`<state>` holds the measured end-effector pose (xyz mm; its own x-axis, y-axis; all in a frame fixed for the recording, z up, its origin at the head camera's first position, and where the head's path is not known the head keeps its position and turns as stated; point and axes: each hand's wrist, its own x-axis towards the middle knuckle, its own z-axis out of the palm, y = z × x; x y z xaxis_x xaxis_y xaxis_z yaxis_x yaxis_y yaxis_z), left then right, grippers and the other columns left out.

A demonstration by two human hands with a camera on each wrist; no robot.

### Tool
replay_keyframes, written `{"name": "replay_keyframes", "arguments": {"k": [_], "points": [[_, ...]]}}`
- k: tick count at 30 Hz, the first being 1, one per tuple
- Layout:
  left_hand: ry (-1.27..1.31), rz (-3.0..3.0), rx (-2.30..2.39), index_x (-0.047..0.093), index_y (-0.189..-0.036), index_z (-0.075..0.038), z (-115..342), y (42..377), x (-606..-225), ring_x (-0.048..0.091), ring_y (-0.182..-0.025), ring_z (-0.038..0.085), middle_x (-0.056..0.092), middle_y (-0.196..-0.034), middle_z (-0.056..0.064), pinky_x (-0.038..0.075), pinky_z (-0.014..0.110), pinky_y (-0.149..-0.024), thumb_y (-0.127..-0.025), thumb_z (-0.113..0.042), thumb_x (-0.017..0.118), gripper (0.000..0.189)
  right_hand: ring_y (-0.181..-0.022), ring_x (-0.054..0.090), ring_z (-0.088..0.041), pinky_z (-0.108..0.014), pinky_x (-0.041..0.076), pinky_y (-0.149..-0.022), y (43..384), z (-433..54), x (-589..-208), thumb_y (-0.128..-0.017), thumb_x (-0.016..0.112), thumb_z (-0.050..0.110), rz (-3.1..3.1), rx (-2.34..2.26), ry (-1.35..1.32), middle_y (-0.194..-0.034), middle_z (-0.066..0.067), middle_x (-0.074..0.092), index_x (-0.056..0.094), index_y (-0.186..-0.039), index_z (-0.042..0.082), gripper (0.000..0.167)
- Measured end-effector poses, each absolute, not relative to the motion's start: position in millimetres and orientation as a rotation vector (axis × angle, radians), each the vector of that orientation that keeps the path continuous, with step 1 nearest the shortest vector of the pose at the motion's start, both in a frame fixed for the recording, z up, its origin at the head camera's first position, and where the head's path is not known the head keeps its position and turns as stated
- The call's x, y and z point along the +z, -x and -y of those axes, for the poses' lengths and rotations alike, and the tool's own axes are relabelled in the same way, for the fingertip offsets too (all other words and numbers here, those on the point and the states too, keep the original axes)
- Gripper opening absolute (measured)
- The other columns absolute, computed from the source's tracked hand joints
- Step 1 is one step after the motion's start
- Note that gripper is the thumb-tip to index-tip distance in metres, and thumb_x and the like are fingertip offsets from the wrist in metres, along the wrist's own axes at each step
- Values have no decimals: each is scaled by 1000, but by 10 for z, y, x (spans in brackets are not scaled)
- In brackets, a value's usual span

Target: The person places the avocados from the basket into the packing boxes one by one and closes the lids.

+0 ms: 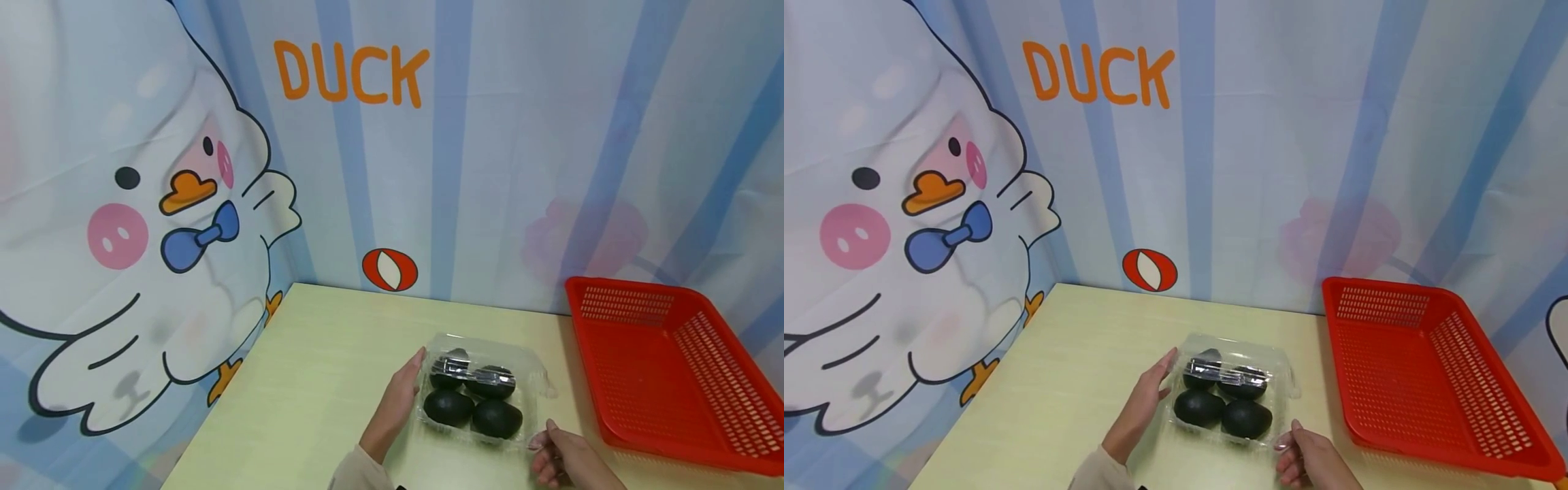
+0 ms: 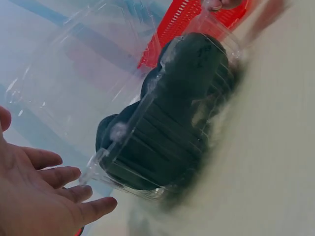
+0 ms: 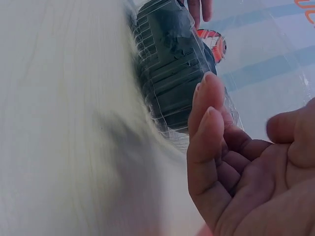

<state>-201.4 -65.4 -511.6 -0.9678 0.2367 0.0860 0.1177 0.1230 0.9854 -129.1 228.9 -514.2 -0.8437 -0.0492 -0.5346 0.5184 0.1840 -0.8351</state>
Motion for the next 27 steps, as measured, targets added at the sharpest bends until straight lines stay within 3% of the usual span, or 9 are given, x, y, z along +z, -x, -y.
{"name": "replay_keyframes", "arguments": {"k": [6, 14, 17, 22, 27], "points": [[-395, -2214, 2055, 28, -159, 0, 666, 1961, -5205, 18, -154, 39, 25, -166, 17, 31, 62, -115, -112, -25, 26, 53, -71, 59, -22, -33, 51, -70, 1299, -2281, -5121, -108, 10, 55, -2002, -1727, -482, -82, -10, 65, 62, -105, -2, 78], [-364, -2158, 2107, 28, -158, 1, 683, 1936, -5304, 22, -152, 40, 28, -164, 18, 26, 61, -117, -107, -16, 28, 54, -68, 60, -20, -33, 51, -68, 1298, -2311, -5125, -107, 10, 59, -2002, -1732, -425, -80, -7, 65, 63, -104, -2, 81], [-340, -2173, 2088, 29, -158, 0, 687, 1923, -5334, 24, -152, 39, 30, -164, 18, 21, 59, -119, -102, -10, 31, 57, -67, 60, -20, -33, 51, -66, 1296, -2292, -5133, -109, 14, 54, -2037, -1716, -441, -78, -7, 64, 64, -103, -3, 76], [-296, -2200, 2049, 30, -159, -3, 682, 1913, -5396, 25, -152, 38, 31, -164, 17, 16, 55, -122, -95, -3, 35, 64, -63, 60, -18, -32, 52, -63, 1278, -2266, -5156, -111, 35, 36, -2127, -1663, -438, -73, -6, 64, 65, -101, -3, 51], [-242, -2188, 2035, 30, -159, -5, 686, 1897, -5453, 22, -153, 38, 30, -165, 15, 15, 55, -122, -97, -6, 37, 63, -65, 60, -18, -31, 52, -66, 1255, -2291, -5174, -108, 45, 22, -2095, -1673, -371, -75, -6, 64, 64, -104, -4, 33]]}}
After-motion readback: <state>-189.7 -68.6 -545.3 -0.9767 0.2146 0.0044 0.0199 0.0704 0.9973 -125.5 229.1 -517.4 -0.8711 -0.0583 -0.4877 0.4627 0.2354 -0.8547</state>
